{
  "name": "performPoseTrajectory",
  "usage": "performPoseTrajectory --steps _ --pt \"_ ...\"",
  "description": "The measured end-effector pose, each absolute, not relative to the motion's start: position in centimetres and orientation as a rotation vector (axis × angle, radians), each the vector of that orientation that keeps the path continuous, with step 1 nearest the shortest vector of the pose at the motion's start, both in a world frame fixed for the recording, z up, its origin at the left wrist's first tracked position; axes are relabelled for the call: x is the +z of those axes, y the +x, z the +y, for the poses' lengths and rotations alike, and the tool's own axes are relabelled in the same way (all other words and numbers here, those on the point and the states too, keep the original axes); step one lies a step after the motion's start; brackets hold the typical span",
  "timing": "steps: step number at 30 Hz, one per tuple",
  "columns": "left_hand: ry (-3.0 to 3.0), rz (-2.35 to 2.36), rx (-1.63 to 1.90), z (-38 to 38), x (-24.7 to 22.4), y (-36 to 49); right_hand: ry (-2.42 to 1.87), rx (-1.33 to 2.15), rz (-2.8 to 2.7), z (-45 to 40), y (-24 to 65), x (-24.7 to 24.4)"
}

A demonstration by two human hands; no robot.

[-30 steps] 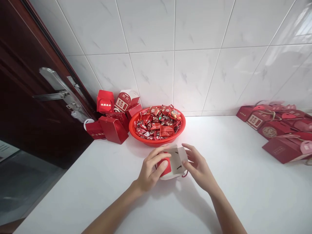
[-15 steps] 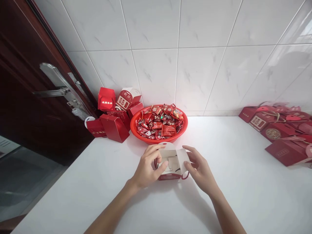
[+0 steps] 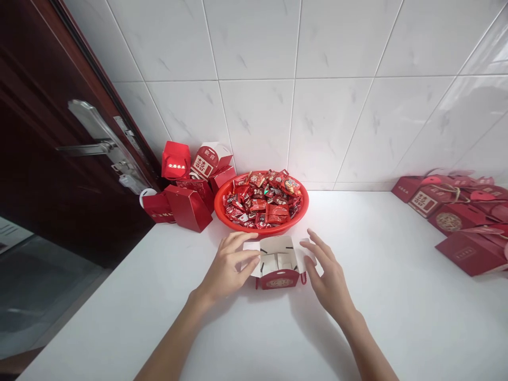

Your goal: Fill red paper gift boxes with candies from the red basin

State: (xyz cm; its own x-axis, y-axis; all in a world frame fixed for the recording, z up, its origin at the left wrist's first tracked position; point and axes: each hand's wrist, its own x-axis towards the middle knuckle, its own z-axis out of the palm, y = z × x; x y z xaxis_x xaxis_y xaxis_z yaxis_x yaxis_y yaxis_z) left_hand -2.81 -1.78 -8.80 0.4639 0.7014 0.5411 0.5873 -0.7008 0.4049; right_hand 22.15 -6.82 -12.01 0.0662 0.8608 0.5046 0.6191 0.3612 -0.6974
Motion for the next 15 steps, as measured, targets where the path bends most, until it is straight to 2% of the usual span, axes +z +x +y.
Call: performPoseTrajectory --steps 4,15 --pt "2.525 0.967 0.996 -2.1 -8.7 -2.6 -1.241 0.272 -1.771 -6.7 21.9 -12.3" --pt "2.374 1.155 0.656 -3.4 -6.9 -2.7 -1.276 0.487 -1.969 -7.5 21.3 -11.2"
